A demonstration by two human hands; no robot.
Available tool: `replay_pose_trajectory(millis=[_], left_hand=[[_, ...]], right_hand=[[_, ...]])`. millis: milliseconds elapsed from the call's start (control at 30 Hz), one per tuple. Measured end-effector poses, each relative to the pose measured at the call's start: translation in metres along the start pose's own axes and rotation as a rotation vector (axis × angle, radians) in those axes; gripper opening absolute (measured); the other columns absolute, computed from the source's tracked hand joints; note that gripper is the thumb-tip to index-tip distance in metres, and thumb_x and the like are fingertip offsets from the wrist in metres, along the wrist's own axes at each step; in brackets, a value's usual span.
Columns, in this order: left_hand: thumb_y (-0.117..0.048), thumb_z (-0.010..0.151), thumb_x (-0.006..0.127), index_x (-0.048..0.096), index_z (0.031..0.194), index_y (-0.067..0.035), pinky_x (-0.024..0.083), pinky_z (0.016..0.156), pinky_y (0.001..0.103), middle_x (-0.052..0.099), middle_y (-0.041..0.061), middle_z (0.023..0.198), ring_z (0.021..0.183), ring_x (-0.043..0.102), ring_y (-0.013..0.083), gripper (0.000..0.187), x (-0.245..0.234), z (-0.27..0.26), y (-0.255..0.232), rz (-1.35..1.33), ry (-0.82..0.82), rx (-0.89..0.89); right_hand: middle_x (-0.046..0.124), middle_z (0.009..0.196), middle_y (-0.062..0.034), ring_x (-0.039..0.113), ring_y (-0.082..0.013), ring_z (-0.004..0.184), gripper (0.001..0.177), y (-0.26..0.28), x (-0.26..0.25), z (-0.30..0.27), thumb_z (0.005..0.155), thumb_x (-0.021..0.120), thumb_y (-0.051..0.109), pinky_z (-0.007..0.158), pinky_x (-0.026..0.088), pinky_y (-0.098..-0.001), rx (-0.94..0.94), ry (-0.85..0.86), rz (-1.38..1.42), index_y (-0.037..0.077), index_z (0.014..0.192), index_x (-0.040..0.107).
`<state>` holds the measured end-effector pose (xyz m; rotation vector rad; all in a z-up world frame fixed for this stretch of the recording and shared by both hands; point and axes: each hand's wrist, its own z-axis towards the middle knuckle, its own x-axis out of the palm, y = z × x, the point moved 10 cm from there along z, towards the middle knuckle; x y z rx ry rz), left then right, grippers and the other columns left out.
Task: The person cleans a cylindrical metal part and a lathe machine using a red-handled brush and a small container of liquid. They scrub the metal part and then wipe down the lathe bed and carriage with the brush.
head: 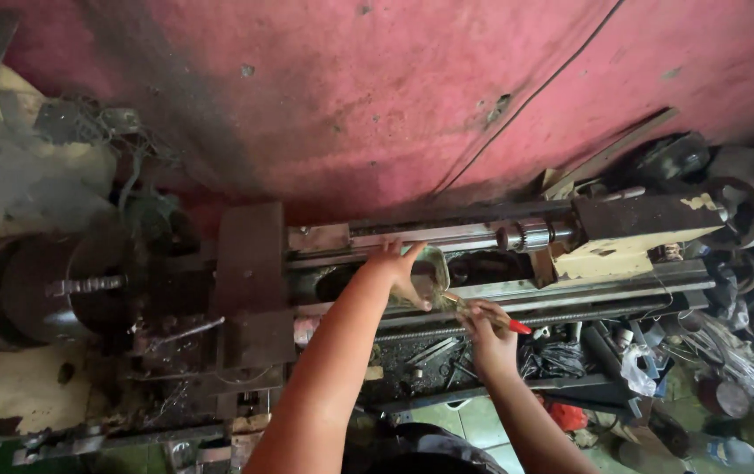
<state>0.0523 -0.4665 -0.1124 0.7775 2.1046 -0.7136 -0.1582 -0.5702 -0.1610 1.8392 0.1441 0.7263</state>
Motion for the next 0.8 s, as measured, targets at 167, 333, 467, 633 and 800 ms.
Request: replay_pose_trajectory(millis=[167, 333, 467, 633, 800], left_hand=[[-0.083, 0.043, 0.081, 0.009, 0.164, -0.035, 0.036, 0.115, 0.059, 0.034, 0.022, 0.161, 0.148, 0.035, 0.0431, 0.149, 0.004, 0.008, 0.002, -0.034, -0.033, 0.024], [-0.071, 0.041, 0.088, 0.024, 0.159, -0.030, 0.045, 0.108, 0.058, 0.047, 0.023, 0.145, 0.136, 0.046, 0.0467, 0.140, -0.009, 0.003, 0.009, -0.094, -0.246, 0.065], [-0.058, 0.043, 0.094, 0.035, 0.152, -0.023, 0.045, 0.104, 0.059, 0.048, 0.029, 0.137, 0.126, 0.050, 0.0525, 0.129, -0.040, -0.044, 0.015, -0.157, -0.508, 0.070], [-0.052, 0.049, 0.092, 0.034, 0.153, -0.020, 0.039, 0.106, 0.061, 0.046, 0.035, 0.144, 0.130, 0.046, 0.0543, 0.124, -0.043, -0.073, 0.040, -0.115, -0.594, 0.022], [-0.045, 0.043, 0.095, 0.040, 0.151, -0.023, 0.045, 0.104, 0.061, 0.041, 0.030, 0.147, 0.131, 0.045, 0.0530, 0.123, -0.050, -0.108, 0.073, -0.131, -0.812, -0.004]], right_hand=[[0.070, 0.097, -0.0226, 0.072, -0.0313, 0.088, 0.006, 0.013, 0.020, 0.006, 0.097, 0.067, -0.001, 0.086, 0.063, -0.0519, -0.038, 0.030, -0.103, -0.003, 0.102, 0.069], [0.073, 0.094, -0.0184, 0.070, -0.0237, 0.089, 0.009, 0.034, 0.047, 0.007, 0.098, 0.070, 0.006, 0.085, 0.062, -0.0433, -0.153, 0.107, -0.329, 0.000, 0.105, 0.070], [0.076, 0.094, -0.0173, 0.073, -0.0239, 0.088, 0.013, 0.051, 0.067, 0.005, 0.097, 0.071, 0.009, 0.084, 0.061, -0.0423, -0.206, 0.166, -0.495, 0.004, 0.108, 0.073], [0.076, 0.092, -0.0196, 0.073, -0.0242, 0.085, 0.021, 0.052, 0.082, 0.025, 0.096, 0.072, 0.007, 0.084, 0.061, -0.0410, -0.239, 0.245, -0.459, -0.001, 0.115, 0.070], [0.076, 0.096, -0.0197, 0.074, -0.0244, 0.092, 0.026, 0.046, 0.119, 0.027, 0.083, 0.085, 0.003, 0.086, 0.058, -0.0399, -0.352, 0.394, -0.437, -0.001, 0.104, 0.071]])
